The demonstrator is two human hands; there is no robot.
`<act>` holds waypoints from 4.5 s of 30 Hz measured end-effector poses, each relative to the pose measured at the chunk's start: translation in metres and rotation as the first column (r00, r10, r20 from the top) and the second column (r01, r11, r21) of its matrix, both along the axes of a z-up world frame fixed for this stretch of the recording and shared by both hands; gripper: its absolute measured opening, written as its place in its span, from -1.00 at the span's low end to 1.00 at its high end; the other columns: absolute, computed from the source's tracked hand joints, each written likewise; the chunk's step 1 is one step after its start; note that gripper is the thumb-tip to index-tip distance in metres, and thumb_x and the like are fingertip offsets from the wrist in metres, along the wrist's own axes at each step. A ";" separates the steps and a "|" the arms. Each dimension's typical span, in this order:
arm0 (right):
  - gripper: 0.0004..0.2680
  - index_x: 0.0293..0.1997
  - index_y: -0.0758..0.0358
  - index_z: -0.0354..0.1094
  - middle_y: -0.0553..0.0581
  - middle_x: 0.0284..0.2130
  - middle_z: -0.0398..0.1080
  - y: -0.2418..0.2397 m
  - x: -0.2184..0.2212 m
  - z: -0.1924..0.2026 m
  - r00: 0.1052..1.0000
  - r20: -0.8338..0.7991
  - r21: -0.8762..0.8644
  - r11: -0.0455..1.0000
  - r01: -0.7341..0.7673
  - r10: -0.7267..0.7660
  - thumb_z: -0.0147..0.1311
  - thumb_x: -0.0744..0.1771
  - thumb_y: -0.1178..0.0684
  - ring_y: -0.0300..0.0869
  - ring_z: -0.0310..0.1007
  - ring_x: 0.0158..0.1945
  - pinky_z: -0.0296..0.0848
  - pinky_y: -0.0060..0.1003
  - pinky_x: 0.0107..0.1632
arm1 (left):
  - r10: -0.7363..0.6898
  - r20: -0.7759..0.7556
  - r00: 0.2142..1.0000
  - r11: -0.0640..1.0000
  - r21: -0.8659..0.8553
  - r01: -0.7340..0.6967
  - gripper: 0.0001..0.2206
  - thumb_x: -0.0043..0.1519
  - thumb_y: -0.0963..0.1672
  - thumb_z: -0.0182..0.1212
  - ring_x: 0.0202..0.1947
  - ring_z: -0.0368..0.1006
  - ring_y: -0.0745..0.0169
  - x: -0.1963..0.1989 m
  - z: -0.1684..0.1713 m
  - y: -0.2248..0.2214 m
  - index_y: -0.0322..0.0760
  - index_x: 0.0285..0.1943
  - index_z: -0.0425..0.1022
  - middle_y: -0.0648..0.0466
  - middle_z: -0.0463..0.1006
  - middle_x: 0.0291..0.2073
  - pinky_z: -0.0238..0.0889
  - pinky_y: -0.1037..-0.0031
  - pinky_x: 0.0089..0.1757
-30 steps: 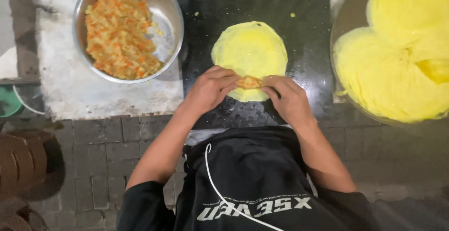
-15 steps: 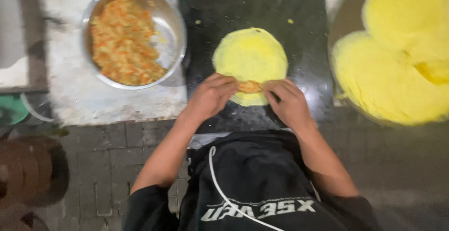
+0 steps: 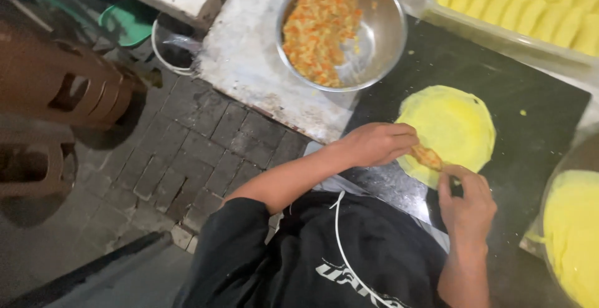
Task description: The person is assembling spring rolls by placing filling on yellow wrappers and rolling them up.
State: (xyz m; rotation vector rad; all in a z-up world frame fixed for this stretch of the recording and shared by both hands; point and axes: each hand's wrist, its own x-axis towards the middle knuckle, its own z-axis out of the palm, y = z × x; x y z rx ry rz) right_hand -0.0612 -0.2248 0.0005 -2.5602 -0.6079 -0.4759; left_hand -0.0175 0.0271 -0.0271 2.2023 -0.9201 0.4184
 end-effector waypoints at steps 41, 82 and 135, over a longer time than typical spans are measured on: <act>-0.89 -0.14 0.27 0.51 0.16 -0.27 0.47 0.004 0.025 0.023 0.980 -0.192 0.006 0.999 -0.042 0.042 0.25 0.29 0.18 -0.01 0.52 -0.14 0.52 -0.16 -0.04 | 0.113 -0.037 0.993 0.993 0.044 -0.111 -0.81 0.16 -0.08 0.37 -0.07 0.44 0.17 -0.007 0.033 -0.005 -0.10 -0.08 0.59 0.13 0.55 -0.18 0.21 0.32 -0.07; -0.75 -0.18 0.13 0.48 0.04 -0.30 0.43 -0.001 0.003 0.000 0.999 -0.011 0.075 0.996 -0.050 0.051 0.39 0.17 -0.05 -0.05 0.48 -0.19 0.46 -0.19 -0.13 | 0.026 0.298 0.954 0.987 0.146 -0.072 -0.77 0.29 -0.10 0.09 -0.53 0.34 0.09 -0.003 -0.001 -0.043 -0.20 -0.45 0.40 0.07 0.31 -0.53 0.14 0.34 -0.38; -0.94 -0.27 0.17 0.49 0.12 -0.49 0.50 -0.030 0.020 0.004 0.969 0.004 0.039 0.969 0.246 -0.246 0.26 0.26 0.15 -0.03 0.55 -0.37 0.48 -0.24 -0.27 | 0.177 0.029 0.984 0.973 0.144 -0.179 -0.92 0.20 -0.12 0.27 -0.40 0.55 0.24 0.011 0.020 0.006 -0.13 -0.19 0.61 0.14 0.57 -0.51 0.28 0.47 -0.19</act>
